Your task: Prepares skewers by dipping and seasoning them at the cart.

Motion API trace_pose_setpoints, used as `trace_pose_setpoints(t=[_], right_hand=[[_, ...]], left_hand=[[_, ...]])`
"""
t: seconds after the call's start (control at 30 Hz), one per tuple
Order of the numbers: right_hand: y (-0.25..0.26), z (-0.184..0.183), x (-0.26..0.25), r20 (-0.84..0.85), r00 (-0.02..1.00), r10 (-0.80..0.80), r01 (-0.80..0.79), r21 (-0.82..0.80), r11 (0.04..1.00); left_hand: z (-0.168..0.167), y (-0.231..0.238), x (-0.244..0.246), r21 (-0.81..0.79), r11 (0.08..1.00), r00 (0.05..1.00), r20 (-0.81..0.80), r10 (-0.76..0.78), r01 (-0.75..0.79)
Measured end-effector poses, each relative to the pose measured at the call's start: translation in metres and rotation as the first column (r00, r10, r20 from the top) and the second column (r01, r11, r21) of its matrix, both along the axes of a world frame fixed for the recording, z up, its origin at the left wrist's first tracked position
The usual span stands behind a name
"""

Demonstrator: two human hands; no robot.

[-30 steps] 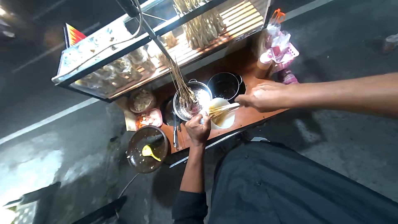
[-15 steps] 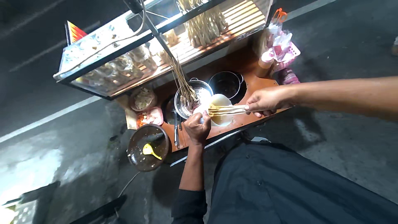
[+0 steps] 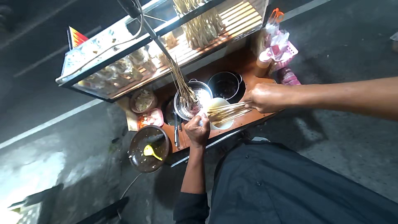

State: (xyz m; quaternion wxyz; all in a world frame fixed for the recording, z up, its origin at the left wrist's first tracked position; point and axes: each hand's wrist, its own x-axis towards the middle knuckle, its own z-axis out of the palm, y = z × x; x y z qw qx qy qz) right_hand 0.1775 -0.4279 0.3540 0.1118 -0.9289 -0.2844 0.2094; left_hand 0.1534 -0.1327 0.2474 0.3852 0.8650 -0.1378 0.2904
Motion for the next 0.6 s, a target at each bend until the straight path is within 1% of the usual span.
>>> trace_pose_setpoints(t=[0.1, 0.17, 0.23, 0.27, 0.3, 0.37, 0.4, 0.47, 0.53, 0.57, 0.6], right_hand=[[0.01, 0.009, 0.004, -0.089, 0.994, -0.059, 0.049, -0.114, 0.992], [0.015, 0.008, 0.005, -0.154, 0.981, -0.119, 0.095, -0.154, 0.984], [0.018, 0.009, 0.0, -0.146, 0.986, -0.081, 0.054, -0.179, 0.982], [0.018, 0.01, -0.005, -0.113, 0.993, -0.019, -0.001, -0.175, 0.985], [0.018, 0.01, -0.011, -0.043, 0.997, 0.058, -0.065, -0.167, 0.984], [0.019, 0.003, -0.022, 0.153, 0.968, 0.197, -0.17, -0.173, 0.97], [0.021, -0.002, -0.027, 0.241, 0.942, 0.232, -0.182, -0.211, 0.96], [0.026, -0.009, -0.031, 0.308, 0.922, 0.236, -0.146, -0.288, 0.946], [0.027, -0.018, -0.032, 0.338, 0.918, 0.208, -0.113, -0.28, 0.953], [0.027, -0.022, -0.033, 0.336, 0.921, 0.195, -0.105, -0.268, 0.958], [0.029, -0.023, -0.036, 0.283, 0.942, 0.178, -0.101, -0.268, 0.958]], left_hand=[[-0.001, -0.002, -0.004, -0.018, 1.0, 1.0, 0.004, -0.008, 0.008], [-0.005, -0.002, -0.005, -0.018, 1.0, 1.0, 0.004, 0.001, -0.001], [-0.007, -0.002, -0.006, -0.014, 0.999, 1.0, 0.005, 0.029, -0.029], [-0.008, -0.001, -0.006, -0.01, 0.999, 0.999, 0.003, 0.045, -0.045], [-0.008, 0.0, -0.006, -0.011, 0.998, 0.998, 0.003, 0.059, -0.059], [-0.007, 0.003, -0.005, -0.021, 0.997, 0.997, 0.004, 0.077, -0.077], [-0.006, 0.004, -0.005, -0.034, 0.996, 0.997, 0.001, 0.081, -0.081], [-0.002, 0.005, -0.004, -0.054, 0.996, 0.997, 0.009, 0.077, -0.076], [0.001, 0.005, -0.003, -0.046, 0.996, 0.997, 0.031, 0.074, -0.073], [0.001, 0.005, -0.001, -0.043, 0.997, 0.996, 0.041, 0.073, -0.071], [0.001, 0.005, 0.001, -0.04, 0.997, 0.996, 0.054, 0.075, -0.073]])
